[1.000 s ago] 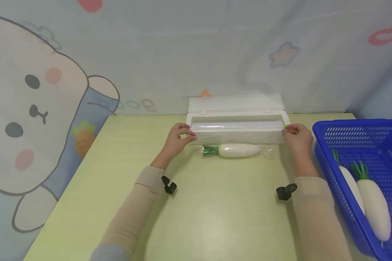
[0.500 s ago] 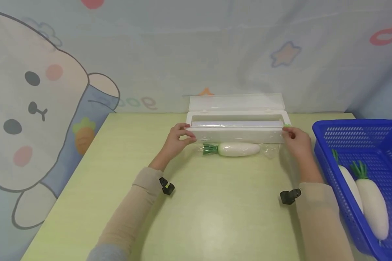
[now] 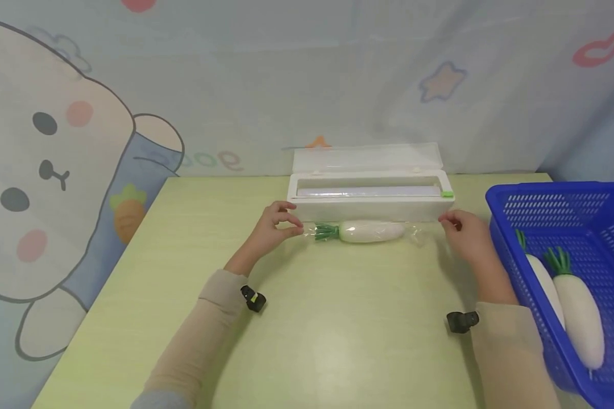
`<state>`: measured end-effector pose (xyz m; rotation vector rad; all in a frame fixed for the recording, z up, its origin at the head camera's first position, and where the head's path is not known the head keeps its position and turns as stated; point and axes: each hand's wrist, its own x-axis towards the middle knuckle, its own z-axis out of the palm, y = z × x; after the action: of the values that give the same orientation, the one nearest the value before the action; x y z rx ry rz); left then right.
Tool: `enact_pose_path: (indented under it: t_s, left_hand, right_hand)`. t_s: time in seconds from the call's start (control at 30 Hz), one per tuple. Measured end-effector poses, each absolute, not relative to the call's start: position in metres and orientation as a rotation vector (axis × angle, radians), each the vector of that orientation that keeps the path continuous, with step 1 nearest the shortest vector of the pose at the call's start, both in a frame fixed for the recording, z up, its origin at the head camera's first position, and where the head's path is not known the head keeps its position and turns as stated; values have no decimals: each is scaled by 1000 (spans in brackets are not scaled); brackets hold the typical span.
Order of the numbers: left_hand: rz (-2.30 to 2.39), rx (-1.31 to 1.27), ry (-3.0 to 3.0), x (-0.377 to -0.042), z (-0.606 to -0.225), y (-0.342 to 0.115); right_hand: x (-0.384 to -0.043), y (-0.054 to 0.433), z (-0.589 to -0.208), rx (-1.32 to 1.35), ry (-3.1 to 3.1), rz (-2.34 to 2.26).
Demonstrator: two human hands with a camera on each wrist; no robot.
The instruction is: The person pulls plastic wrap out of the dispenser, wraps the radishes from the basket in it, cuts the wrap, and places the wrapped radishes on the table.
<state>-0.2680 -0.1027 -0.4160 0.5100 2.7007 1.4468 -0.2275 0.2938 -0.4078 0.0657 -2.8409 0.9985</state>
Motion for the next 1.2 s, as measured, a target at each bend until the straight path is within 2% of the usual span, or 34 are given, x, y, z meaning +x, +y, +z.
enact_pose_path:
  t_s: [0.3,0.5,0.7,0.9,1.2]
  left_hand:
    - [1172,560,2745,-267,-424,-105]
    - [950,587,2849,-269,-427,-100]
    - [797,495,2873,-274,-430,-96]
    - [807,403,2851,-277,-432,-94]
    - [903,413,2943,-275,-434,-88]
  right_hand:
    - [-226,302,-422,236,-2960,869]
    - [-227,301,-425,234,-3052,851]
    - [-235,299,-430,228,-3115,837]
    - [-242,296,-431,227,-3135,810]
    - [-239,296,-425,189,-3180,819]
